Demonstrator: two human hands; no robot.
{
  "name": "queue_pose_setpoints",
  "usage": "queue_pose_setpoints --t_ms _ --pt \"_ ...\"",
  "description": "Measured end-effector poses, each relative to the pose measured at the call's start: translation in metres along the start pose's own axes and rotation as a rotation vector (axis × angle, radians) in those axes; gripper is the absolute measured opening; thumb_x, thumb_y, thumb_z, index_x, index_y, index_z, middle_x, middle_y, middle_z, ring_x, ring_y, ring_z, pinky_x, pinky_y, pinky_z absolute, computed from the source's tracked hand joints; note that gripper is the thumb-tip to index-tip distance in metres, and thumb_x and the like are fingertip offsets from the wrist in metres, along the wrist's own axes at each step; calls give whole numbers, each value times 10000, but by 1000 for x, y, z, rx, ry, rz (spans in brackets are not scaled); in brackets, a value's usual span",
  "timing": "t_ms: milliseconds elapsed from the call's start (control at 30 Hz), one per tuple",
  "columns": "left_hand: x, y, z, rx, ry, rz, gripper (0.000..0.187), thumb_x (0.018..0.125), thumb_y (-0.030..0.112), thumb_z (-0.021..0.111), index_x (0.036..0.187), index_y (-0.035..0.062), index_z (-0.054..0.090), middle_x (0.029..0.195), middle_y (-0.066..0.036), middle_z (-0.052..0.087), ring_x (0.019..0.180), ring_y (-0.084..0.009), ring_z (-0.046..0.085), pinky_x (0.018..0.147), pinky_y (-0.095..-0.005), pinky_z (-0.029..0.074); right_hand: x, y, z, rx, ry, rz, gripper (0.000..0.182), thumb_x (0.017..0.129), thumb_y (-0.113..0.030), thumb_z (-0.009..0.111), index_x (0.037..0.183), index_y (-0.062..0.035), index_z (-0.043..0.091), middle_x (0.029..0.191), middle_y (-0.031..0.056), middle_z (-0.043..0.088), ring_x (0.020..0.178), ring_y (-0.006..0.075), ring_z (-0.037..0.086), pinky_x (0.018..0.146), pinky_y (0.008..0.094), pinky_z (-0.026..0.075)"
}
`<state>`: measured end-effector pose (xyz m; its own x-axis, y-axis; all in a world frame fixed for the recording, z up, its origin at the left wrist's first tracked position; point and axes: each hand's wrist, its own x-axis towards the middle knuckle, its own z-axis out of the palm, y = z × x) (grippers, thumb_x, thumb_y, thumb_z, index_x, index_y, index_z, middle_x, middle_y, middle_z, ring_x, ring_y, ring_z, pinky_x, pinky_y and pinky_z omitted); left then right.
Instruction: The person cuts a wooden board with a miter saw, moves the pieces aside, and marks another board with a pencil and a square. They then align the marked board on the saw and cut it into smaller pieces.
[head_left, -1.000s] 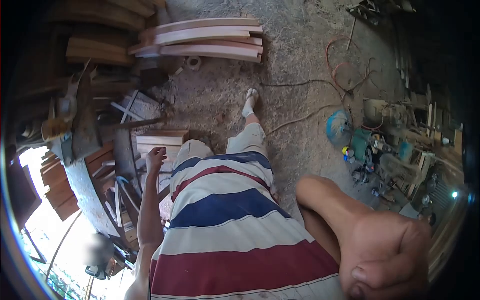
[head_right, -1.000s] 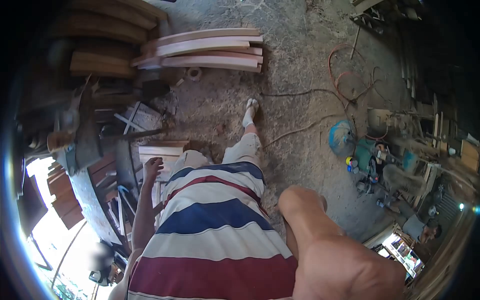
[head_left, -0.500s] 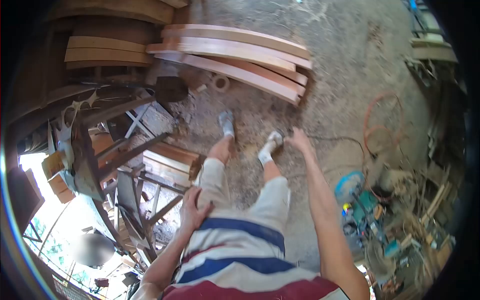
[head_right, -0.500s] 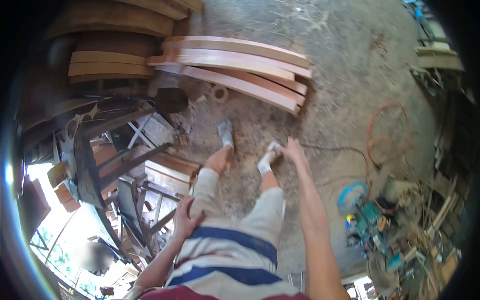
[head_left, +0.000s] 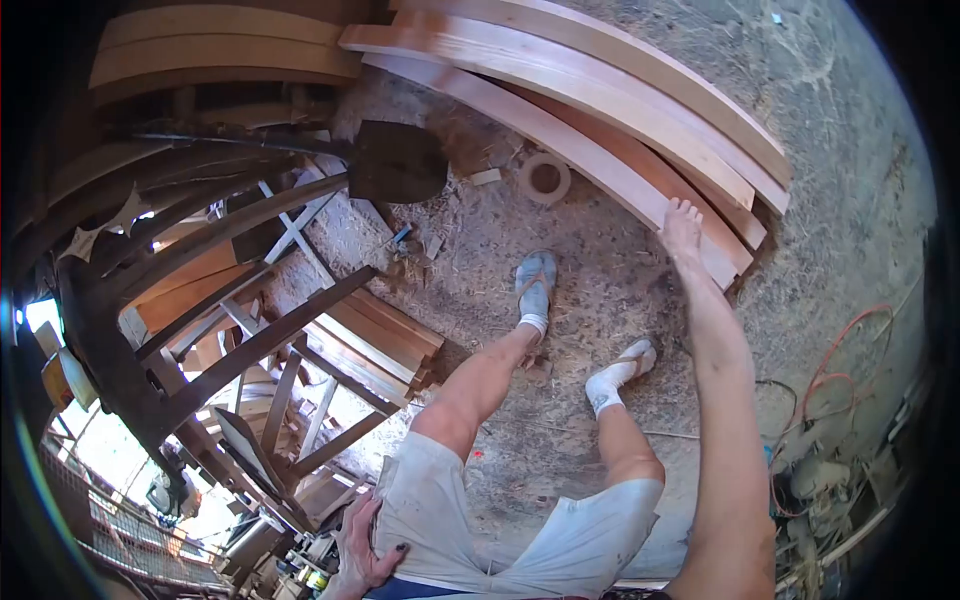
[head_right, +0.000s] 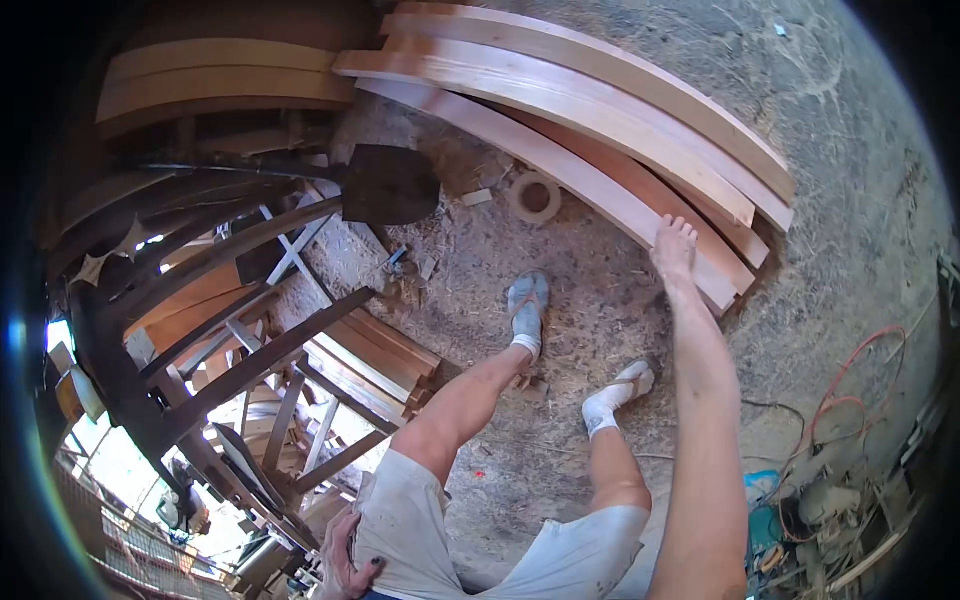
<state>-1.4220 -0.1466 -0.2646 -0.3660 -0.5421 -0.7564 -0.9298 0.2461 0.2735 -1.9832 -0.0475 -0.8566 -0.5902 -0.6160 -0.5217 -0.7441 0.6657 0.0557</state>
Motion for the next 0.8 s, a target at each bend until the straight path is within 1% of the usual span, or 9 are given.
queue_pose_setpoints --t_ms 67,133,233,367,500,533,567,667,800 --pt "-4 9 -3 -51 0 -6 859 823 398 820 1499 -22 495 1510 -337 536 1380 -518 547 1162 -571 458 -15 16 -20 13 -37 -166 706 768 -379 896 1249 23 571 1185 210 658 1146 389 652 1013 490 513" --pt "-9 13 3 -100 4 -40 853 829 395 811 1499 -26 493 1519 -327 534 1382 -514 547 1166 -562 457 -58 14 -69 105 -56 -273 680 756 -361 876 1221 40 583 1159 260 679 1126 422 666 972 531 522" --pt "-21 24 10 -212 49 -85 871 858 425 780 1545 -11 467 1522 -316 533 1400 -498 533 1176 -541 450 -146 5 -129 582 -119 -271 634 848 -416 860 1195 39 588 1089 309 713 1015 487 710 915 542 576" --pt "-62 36 47 -497 191 -244 795 963 474 694 1566 6 471 1543 -278 524 1425 -424 526 1155 -499 457 -266 -42 -282 828 -253 -170 616 843 -434 838 1238 -18 614 1179 279 731 1084 468 724 936 529 566" --pt "-116 -24 183 -824 467 -472 599 1083 446 576 1483 0 566 1465 -237 599 1328 -352 604 1076 -442 499 -379 -45 -390 692 -241 -113 604 842 -395 833 1224 27 630 1103 329 733 1097 516 711 936 551 561" --pt "-135 -12 191 -983 417 -700 507 1111 414 555 1385 -3 644 1318 -213 696 1189 -338 671 1027 -420 518 -409 -32 -408 615 -260 -111 599 841 -387 831 1228 28 639 1105 322 738 1093 510 714 935 549 563" --pt "-164 -19 222 -866 416 -671 537 1072 458 616 1357 6 668 1207 -192 753 1126 -339 712 1021 -421 531 -445 -12 -424 587 -255 -110 597 836 -378 834 1233 31 655 1112 312 744 1094 498 721 940 541 565" --pt "-251 -8 325 -908 241 -836 615 1000 536 687 1324 14 709 1242 -227 765 1189 -361 730 1025 -437 550 -517 49 -456 489 -315 -202 601 823 -357 839 1257 32 691 1123 282 761 1098 463 738 947 520 569" --pt "-342 36 446 -984 109 -1066 562 944 542 735 1114 9 791 1114 -229 798 1082 -377 766 960 -463 583 -575 123 -487 104 -337 -360 598 783 -367 860 1165 53 675 1080 307 753 1076 477 734 943 527 566"
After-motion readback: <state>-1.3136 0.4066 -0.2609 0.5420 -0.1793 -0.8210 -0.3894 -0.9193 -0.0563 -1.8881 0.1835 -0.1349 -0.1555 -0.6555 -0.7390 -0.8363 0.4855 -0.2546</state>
